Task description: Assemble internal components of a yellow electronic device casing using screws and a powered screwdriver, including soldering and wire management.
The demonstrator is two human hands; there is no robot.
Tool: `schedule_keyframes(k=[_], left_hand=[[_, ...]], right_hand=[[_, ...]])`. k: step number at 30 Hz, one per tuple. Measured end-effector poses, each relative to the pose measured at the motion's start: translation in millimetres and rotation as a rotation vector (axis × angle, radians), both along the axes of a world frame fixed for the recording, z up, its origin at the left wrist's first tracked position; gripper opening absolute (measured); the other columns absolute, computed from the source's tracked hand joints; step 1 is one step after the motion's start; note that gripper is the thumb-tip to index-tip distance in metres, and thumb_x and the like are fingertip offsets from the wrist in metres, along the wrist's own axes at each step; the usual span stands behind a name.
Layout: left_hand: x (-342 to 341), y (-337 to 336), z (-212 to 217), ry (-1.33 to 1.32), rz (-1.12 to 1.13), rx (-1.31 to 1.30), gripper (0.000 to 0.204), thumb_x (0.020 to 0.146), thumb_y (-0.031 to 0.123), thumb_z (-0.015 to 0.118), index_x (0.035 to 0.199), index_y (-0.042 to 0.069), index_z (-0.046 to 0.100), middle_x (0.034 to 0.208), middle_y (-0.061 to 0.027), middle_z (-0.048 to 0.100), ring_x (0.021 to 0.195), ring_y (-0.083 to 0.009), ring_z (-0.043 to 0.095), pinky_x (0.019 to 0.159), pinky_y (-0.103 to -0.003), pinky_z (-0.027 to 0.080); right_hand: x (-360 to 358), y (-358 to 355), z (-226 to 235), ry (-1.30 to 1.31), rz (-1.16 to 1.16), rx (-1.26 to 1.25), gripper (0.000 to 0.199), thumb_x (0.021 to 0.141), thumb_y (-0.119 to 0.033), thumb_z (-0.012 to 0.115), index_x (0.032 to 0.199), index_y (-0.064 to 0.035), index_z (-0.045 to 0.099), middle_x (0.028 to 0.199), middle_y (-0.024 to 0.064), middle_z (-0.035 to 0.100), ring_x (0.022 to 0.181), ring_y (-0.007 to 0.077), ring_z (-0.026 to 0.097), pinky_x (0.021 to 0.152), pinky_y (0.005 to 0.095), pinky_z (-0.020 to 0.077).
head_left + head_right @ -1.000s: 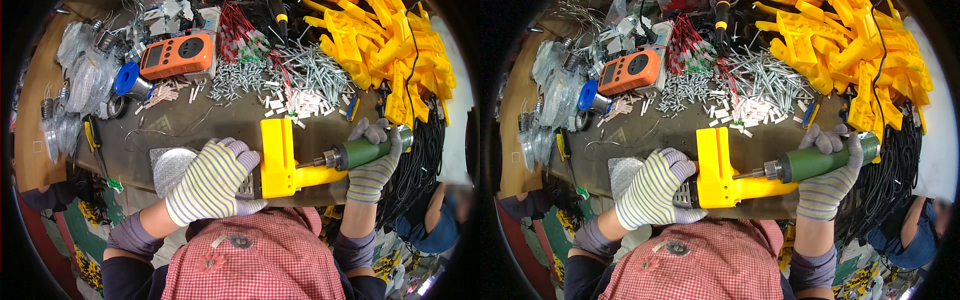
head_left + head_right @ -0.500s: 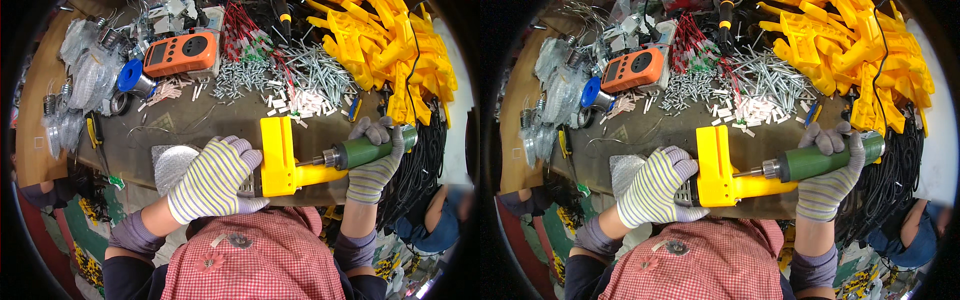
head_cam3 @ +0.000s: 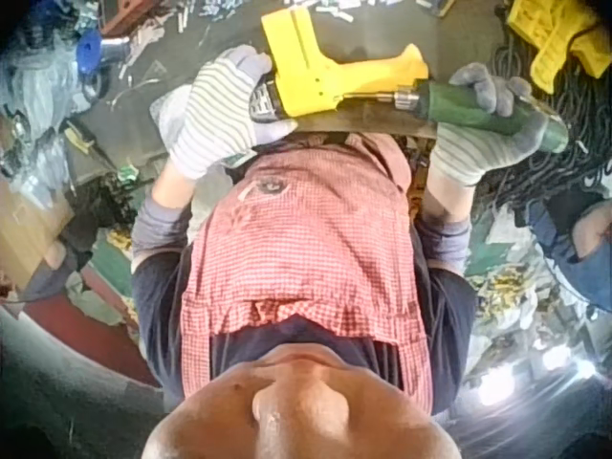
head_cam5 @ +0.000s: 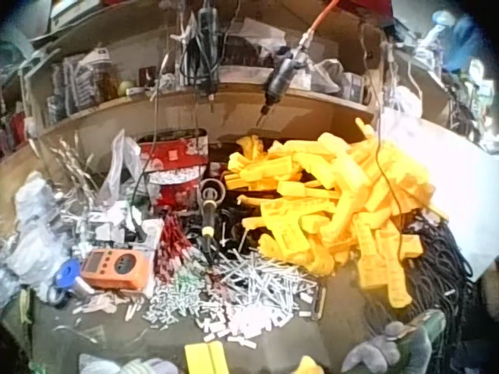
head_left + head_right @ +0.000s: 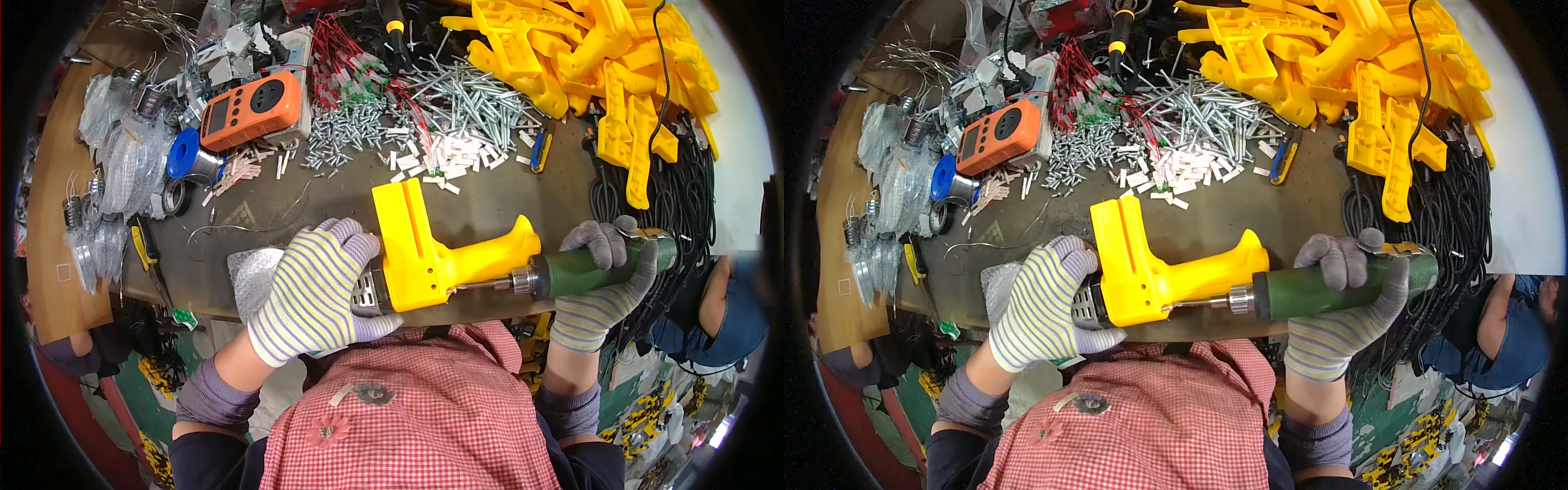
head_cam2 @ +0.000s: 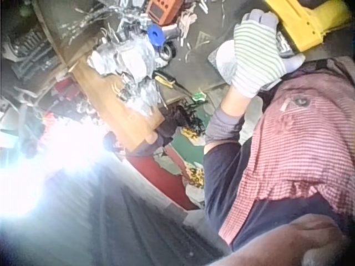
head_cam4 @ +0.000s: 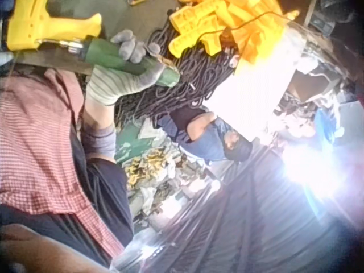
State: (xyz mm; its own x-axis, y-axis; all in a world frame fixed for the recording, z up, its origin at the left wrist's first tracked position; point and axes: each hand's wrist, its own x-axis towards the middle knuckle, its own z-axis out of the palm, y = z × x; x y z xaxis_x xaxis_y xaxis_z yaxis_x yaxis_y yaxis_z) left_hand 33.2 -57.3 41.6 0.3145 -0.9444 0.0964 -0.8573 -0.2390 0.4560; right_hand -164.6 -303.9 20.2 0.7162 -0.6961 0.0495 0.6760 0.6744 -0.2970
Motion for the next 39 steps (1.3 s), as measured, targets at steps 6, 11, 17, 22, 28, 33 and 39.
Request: schedule_keyframes(k=[6, 11, 17, 22, 28, 33, 39], left_hand=[[-2.7, 1.4, -5.7, -0.027, 0.017, -0.05, 0.069, 0.06, 0.053, 0.083, 0.102, 0.001, 0.063, 0.096, -0.0149, 0.06, 0.09, -0.0352, 0.06, 0.077, -0.047, 0.047], [-1.8, -2.2, -3.8, 0.063, 0.019, 0.011, 0.067, 0.061, 0.051, 0.083, 0.101, 0.001, 0.063, 0.095, -0.0164, 0.06, 0.091, -0.0353, 0.06, 0.078, -0.046, 0.049], [-3.7, -1.5, -10.0, 0.066, 0.02, -0.029, 0.066, 0.06, 0.046, 0.084, 0.104, 0.005, 0.06, 0.093, -0.0142, 0.056, 0.083, -0.0356, 0.057, 0.074, -0.046, 0.047], [-5.8, -1.5, -9.7, 0.061, 0.034, -0.028, 0.066, 0.059, 0.046, 0.084, 0.103, 0.004, 0.06, 0.092, -0.0136, 0.056, 0.083, -0.0354, 0.058, 0.074, -0.046, 0.047], [-4.4, -1.9, -9.9, 0.054, 0.052, -0.025, 0.066, 0.058, 0.046, 0.084, 0.103, 0.004, 0.06, 0.092, -0.0137, 0.056, 0.083, -0.0353, 0.058, 0.074, -0.046, 0.047], [-4.3, -9.6, -5.0, 0.056, 0.021, -0.049, 0.063, 0.06, 0.043, 0.084, 0.103, 0.004, 0.06, 0.093, -0.0137, 0.056, 0.085, -0.036, 0.058, 0.075, -0.046, 0.046], [-8.1, -6.3, -5.1, 0.05, 0.051, -0.098, 0.063, 0.057, 0.041, 0.087, 0.1, 0.003, 0.059, 0.088, -0.0147, 0.056, 0.085, -0.036, 0.057, 0.075, -0.047, 0.046]], right_hand=[[6.9, 6.8, -3.8, -0.023, 0.029, 0.067, 0.034, 0.096, -0.033, 0.065, 0.108, -0.0011, 0.063, 0.063, -0.0063, 0.03, 0.057, 0.0093, 0.031, 0.097, 0.0354, 0.0458], [12.2, 14.7, -7.7, -0.141, 0.084, 0.152, 0.031, 0.092, -0.032, 0.07, 0.103, -0.0047, 0.063, 0.062, -0.0084, 0.032, 0.056, 0.0073, 0.033, 0.093, 0.0337, 0.0476], [11.6, 19.1, -5.5, -0.127, 0.089, 0.089, 0.024, 0.09, -0.026, 0.073, 0.097, -0.0069, 0.061, 0.059, -0.0097, 0.031, 0.054, 0.0052, 0.031, 0.093, 0.0306, 0.0474], [8.4, 20.6, -6.0, -0.085, 0.049, 0.068, 0.023, 0.089, -0.025, 0.073, 0.096, -0.0075, 0.06, 0.058, -0.0094, 0.031, 0.053, 0.0051, 0.03, 0.093, 0.028, 0.0464], [13.0, 26.1, -3.4, -0.042, 0.03, 0.057, 0.023, 0.091, -0.028, 0.071, 0.095, -0.0083, 0.06, 0.059, -0.0094, 0.032, 0.053, 0.0055, 0.029, 0.091, 0.0261, 0.0452], [11.2, 24.4, 0.4, -0.039, -0.008, 0.02, 0.021, 0.092, -0.03, 0.069, 0.095, -0.0108, 0.061, 0.059, -0.0099, 0.031, 0.054, 0.0053, 0.03, 0.085, 0.0257, 0.0446], [25.1, 40.2, 5.8, 0.269, -0.19, 0.044, 0.032, 0.092, -0.043, 0.063, 0.105, -0.0134, 0.061, 0.063, -0.0104, 0.034, 0.057, 0.0082, 0.038, 0.074, 0.0341, 0.0431]])
